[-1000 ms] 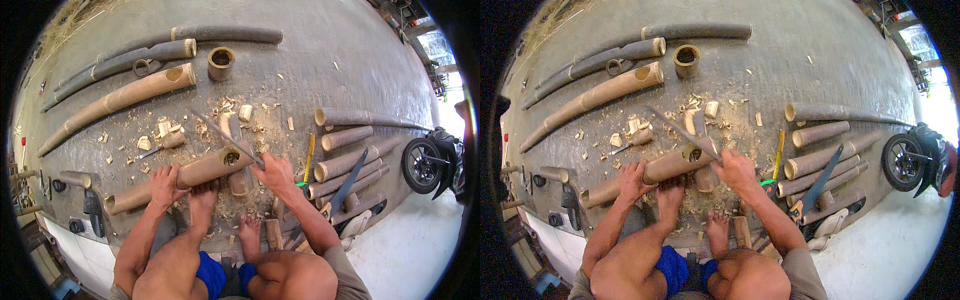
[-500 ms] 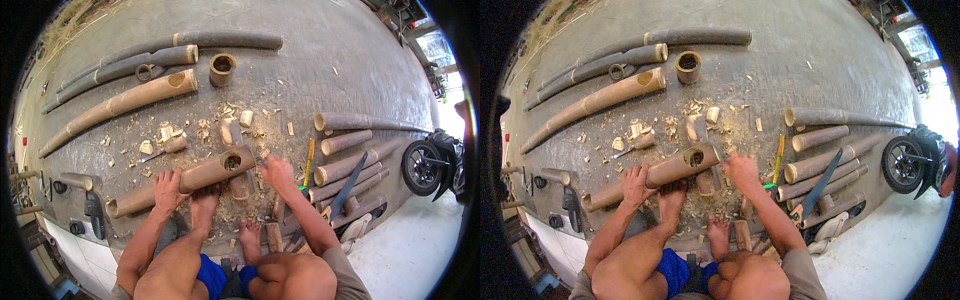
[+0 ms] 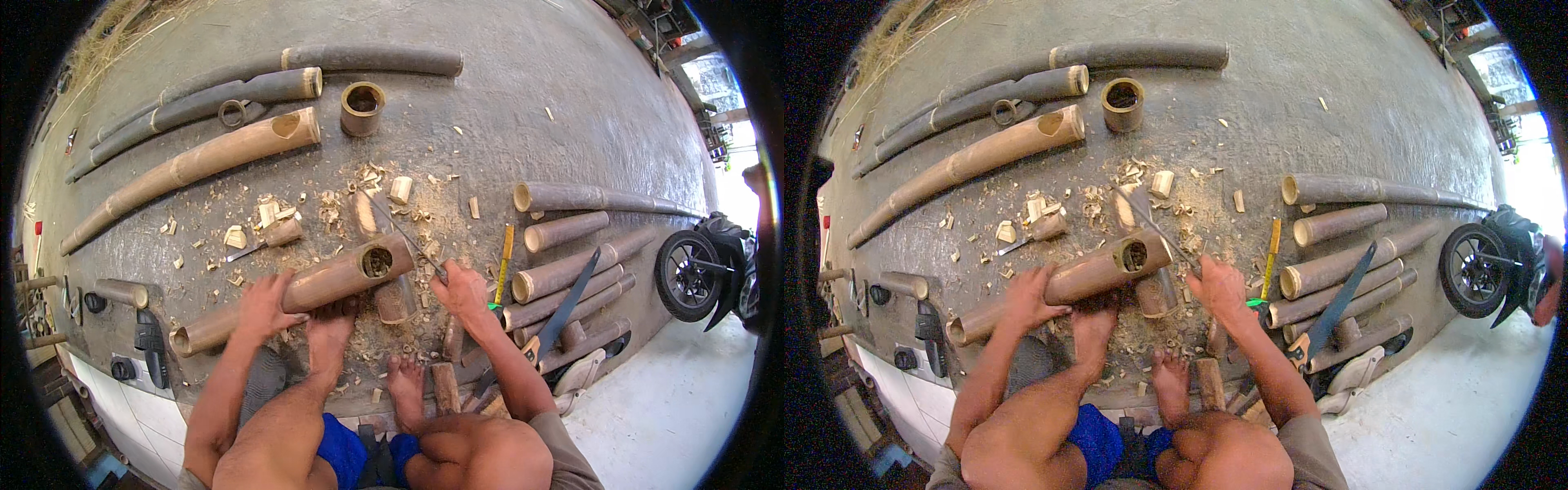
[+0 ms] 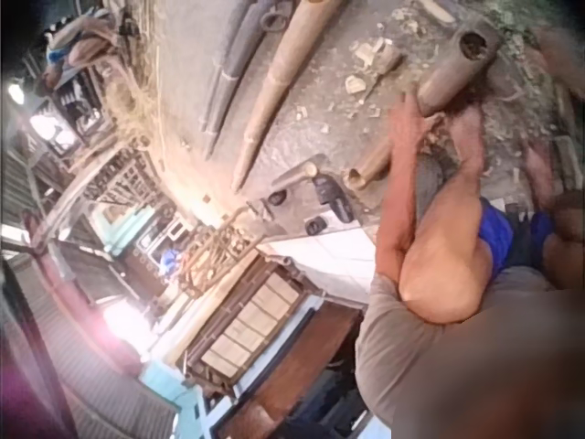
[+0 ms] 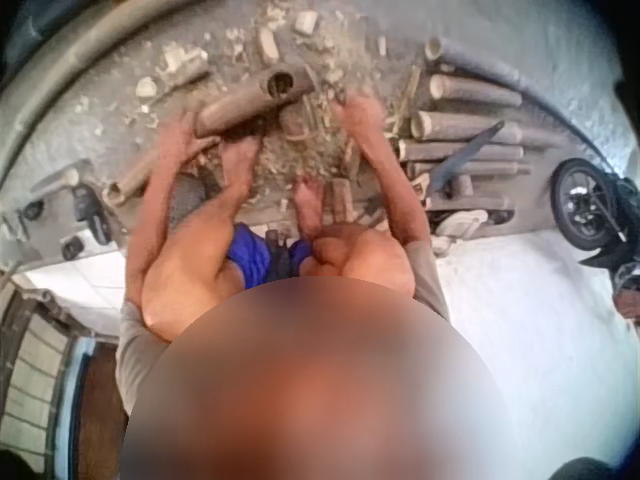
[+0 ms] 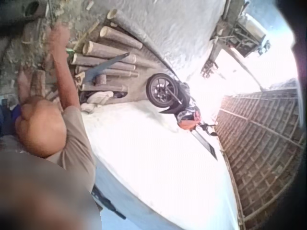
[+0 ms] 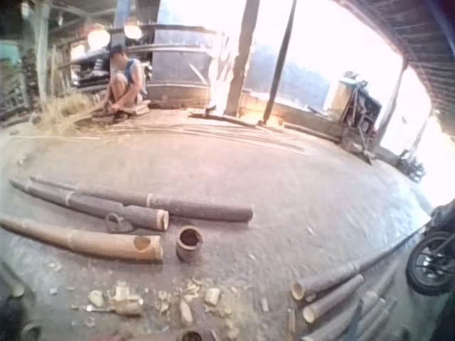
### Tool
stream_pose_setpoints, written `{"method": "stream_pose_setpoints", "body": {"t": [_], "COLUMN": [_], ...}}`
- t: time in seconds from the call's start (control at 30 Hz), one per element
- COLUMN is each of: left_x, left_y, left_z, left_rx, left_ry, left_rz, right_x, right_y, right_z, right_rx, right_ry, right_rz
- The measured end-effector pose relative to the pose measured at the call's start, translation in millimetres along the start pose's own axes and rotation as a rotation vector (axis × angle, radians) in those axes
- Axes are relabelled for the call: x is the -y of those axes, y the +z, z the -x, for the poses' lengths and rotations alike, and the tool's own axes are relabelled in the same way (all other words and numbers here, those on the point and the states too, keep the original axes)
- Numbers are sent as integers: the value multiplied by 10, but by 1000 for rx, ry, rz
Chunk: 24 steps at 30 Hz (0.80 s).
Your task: The person sits on the floor and uses a hand saw and a wooden mallet to cut and shape bamboo poles. They saw through a pole, then use the mallet to drive a piece of wood into the cut section to split or separate it.
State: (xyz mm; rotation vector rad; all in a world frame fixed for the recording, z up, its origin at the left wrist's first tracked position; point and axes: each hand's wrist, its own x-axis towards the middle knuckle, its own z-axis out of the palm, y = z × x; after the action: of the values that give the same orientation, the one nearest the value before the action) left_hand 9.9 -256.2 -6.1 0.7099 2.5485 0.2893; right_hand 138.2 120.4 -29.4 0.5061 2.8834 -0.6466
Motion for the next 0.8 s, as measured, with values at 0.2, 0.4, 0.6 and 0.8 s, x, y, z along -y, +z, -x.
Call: {"method": "stream_pose_setpoints", "body": {"t": [0.2, 0.4, 0.6, 0.8], "left_x": [41, 78, 89, 50], "left_y": [-82, 46, 77, 59], "left_z": [-48, -3, -15, 12], "left_rx": [75, -69, -73, -109], "left_ry": [-38, 2, 10, 18], "left_rz": [-31, -54, -26, -40], "right_x": [21, 241, 430, 419], "right_y": [-19, -136, -183, -147], "right_z": [111, 79, -7, -47], "right_rx": [-26, -85, -106, -162], "right_ry": [-17, -112, -136, -243], "right_rz": [-83, -124, -86, -156]}}
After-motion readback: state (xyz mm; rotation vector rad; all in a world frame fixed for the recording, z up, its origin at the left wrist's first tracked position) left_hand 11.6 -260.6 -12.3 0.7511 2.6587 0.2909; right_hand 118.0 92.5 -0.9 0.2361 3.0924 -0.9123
